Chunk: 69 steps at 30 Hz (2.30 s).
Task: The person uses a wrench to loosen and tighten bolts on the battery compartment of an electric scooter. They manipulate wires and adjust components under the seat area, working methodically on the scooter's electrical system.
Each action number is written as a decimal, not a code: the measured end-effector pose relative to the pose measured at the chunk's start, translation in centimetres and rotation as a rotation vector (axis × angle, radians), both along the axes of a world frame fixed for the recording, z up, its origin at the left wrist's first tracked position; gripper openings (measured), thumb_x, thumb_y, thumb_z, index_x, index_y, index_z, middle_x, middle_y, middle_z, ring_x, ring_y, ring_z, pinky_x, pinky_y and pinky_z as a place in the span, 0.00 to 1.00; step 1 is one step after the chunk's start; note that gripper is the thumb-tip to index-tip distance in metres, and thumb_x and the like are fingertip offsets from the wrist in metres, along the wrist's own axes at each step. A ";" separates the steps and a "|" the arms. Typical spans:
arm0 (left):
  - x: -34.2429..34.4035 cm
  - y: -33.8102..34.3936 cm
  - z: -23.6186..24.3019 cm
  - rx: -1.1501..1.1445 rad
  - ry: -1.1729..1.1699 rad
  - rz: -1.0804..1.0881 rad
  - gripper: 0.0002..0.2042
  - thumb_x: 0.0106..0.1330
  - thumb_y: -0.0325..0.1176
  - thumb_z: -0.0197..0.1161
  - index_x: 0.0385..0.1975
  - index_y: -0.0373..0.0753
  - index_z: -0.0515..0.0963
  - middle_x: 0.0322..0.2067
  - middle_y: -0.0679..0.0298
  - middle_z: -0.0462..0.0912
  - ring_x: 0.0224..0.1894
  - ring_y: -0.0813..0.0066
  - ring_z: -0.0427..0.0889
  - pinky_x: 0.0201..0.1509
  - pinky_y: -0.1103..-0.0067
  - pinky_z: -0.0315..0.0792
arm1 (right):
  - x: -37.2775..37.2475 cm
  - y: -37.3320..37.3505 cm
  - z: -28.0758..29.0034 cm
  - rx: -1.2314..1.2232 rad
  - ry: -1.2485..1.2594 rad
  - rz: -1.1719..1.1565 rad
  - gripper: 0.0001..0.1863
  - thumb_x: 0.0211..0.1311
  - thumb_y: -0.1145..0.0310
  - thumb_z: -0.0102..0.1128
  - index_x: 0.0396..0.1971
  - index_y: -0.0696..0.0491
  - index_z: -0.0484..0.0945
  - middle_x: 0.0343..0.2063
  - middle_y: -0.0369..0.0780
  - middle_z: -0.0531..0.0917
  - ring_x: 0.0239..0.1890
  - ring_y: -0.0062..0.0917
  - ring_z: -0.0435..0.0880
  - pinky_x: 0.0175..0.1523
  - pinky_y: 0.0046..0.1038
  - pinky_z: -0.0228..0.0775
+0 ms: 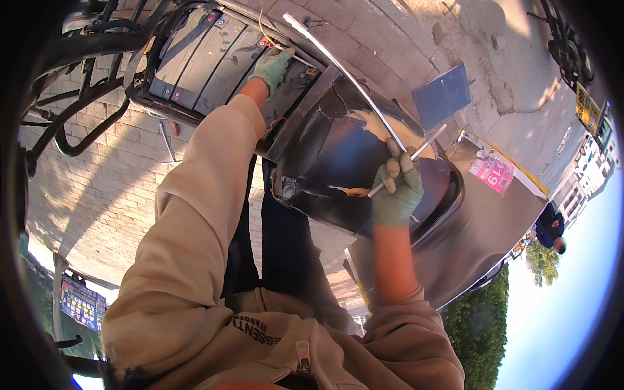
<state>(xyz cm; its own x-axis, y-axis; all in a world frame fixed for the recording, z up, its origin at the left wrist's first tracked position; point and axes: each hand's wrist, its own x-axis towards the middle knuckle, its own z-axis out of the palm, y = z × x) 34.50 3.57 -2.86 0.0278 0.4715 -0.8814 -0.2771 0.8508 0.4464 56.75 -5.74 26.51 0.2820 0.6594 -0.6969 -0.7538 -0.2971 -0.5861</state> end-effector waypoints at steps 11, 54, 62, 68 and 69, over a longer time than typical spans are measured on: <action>-5.0 -4.9 3.3 0.319 0.175 -0.712 0.18 0.64 0.45 0.62 0.49 0.42 0.81 0.42 0.59 0.85 0.47 0.65 0.82 0.52 0.71 0.73 | -0.2 0.0 -0.5 -0.018 -0.085 0.015 0.09 0.69 0.75 0.52 0.44 0.59 0.78 0.47 0.62 0.81 0.17 0.16 0.73 0.17 0.12 0.61; -9.3 -12.4 4.8 0.111 0.055 -1.182 0.18 0.61 0.39 0.62 0.46 0.34 0.78 0.41 0.51 0.84 0.48 0.58 0.81 0.52 0.69 0.72 | -1.1 0.6 -0.5 -0.006 -0.212 0.096 0.06 0.72 0.74 0.49 0.43 0.59 0.73 0.45 0.57 0.82 0.20 0.17 0.74 0.20 0.12 0.62; -10.6 -20.8 12.3 -0.221 -0.135 -0.259 0.07 0.67 0.37 0.62 0.40 0.44 0.77 0.22 0.74 0.69 0.20 0.85 0.63 0.22 0.83 0.56 | -0.9 0.6 -1.0 -0.035 -0.249 0.067 0.07 0.68 0.71 0.55 0.41 0.57 0.73 0.44 0.58 0.81 0.17 0.16 0.72 0.21 0.14 0.62; -12.1 -18.2 14.1 -0.229 -0.402 0.271 0.07 0.71 0.37 0.59 0.39 0.41 0.75 0.18 0.74 0.66 0.16 0.84 0.58 0.19 0.83 0.53 | -0.7 0.2 -1.5 0.002 -0.262 0.070 0.08 0.67 0.72 0.56 0.41 0.58 0.73 0.44 0.59 0.81 0.19 0.18 0.72 0.23 0.15 0.63; -12.3 -17.5 13.7 -0.242 -0.433 0.346 0.08 0.72 0.38 0.59 0.39 0.40 0.75 0.18 0.73 0.66 0.16 0.84 0.58 0.19 0.84 0.53 | -0.7 0.2 -1.5 0.014 -0.258 0.073 0.08 0.67 0.72 0.56 0.41 0.58 0.73 0.44 0.59 0.81 0.19 0.19 0.72 0.23 0.15 0.63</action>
<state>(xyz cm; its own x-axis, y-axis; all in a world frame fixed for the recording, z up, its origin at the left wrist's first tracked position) 22.18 -13.97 10.85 0.2889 0.3048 -0.9075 -0.6690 0.7424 0.0363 56.07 -5.58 24.98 0.4006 0.6935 -0.5988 -0.5561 -0.3353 -0.7604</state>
